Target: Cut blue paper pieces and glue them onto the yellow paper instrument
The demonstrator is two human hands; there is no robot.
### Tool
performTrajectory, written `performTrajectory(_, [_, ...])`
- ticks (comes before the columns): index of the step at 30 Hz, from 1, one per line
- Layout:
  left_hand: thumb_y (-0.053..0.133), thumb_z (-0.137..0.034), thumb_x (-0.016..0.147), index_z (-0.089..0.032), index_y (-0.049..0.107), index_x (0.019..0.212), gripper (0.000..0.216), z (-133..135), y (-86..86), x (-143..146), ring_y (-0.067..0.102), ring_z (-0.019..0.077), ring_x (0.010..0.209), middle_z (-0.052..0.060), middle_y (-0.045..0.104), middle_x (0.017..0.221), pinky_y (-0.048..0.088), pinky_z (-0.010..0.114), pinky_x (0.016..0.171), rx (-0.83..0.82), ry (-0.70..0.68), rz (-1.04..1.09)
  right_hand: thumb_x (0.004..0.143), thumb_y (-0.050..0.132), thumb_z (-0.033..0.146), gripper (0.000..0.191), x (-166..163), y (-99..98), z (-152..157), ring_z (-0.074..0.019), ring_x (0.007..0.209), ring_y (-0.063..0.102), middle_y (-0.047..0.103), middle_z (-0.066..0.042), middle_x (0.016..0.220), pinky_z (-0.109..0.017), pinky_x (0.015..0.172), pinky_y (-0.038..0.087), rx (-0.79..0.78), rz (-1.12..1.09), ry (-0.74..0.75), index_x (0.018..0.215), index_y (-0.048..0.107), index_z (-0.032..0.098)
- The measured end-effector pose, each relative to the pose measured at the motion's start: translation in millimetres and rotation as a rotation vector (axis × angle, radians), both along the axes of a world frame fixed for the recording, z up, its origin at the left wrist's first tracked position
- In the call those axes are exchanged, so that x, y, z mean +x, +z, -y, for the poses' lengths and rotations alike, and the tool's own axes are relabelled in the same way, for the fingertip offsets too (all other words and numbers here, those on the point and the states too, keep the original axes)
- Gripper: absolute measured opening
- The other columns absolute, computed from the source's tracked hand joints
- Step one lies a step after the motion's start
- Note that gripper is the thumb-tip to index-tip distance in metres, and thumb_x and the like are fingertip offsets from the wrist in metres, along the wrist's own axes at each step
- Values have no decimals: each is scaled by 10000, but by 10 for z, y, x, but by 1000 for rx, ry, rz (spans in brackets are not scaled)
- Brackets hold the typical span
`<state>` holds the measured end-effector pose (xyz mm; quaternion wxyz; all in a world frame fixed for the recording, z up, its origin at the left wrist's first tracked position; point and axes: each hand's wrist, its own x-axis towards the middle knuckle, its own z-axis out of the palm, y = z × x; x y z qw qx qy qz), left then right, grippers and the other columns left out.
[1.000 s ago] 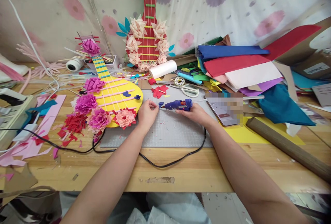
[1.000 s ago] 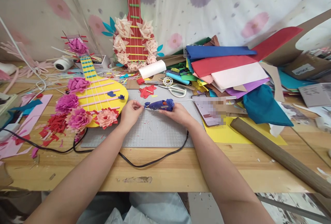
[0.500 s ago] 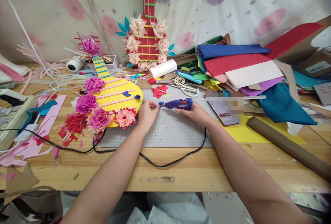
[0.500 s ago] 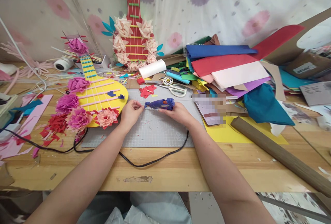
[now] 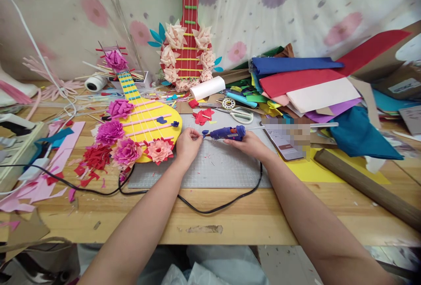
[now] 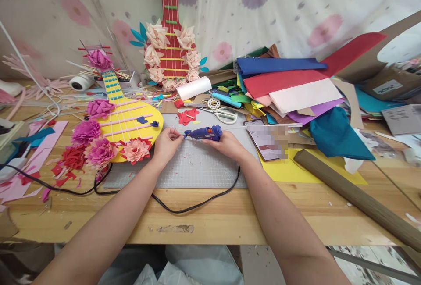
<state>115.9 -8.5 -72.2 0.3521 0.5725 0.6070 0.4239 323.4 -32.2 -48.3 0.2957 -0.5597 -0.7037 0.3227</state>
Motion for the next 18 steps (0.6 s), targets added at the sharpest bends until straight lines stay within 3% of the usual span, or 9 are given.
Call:
performTrajectory(10, [642,-183,657,-189,516,689,130,4,3,-2,535,113,590,-9,607,657,398,238,586,-9,1,46,698,636,493,348,46,47,13,-214,812,635,704,-15,843,-335,746,496,-24,-17,-1,916,698,228])
performTrajectory(15, [633,-164,660,-189,511,714,135,-2,-47,-7,506,94,572,-26,589,667,397,228,585,33,-24,82,670,612,589,417,154,13,-58,-189,595,597,622,-36,563,-299,563,470,1,-83,-238,736,677,182])
performTrajectory(18, [616,-149,672,-190,507,738,134,1,-75,-13,520,94,612,-26,588,697,411,229,621,98,-42,86,658,588,619,460,174,-77,-163,-192,570,584,596,-33,535,-294,523,441,97,-68,-441,734,670,172])
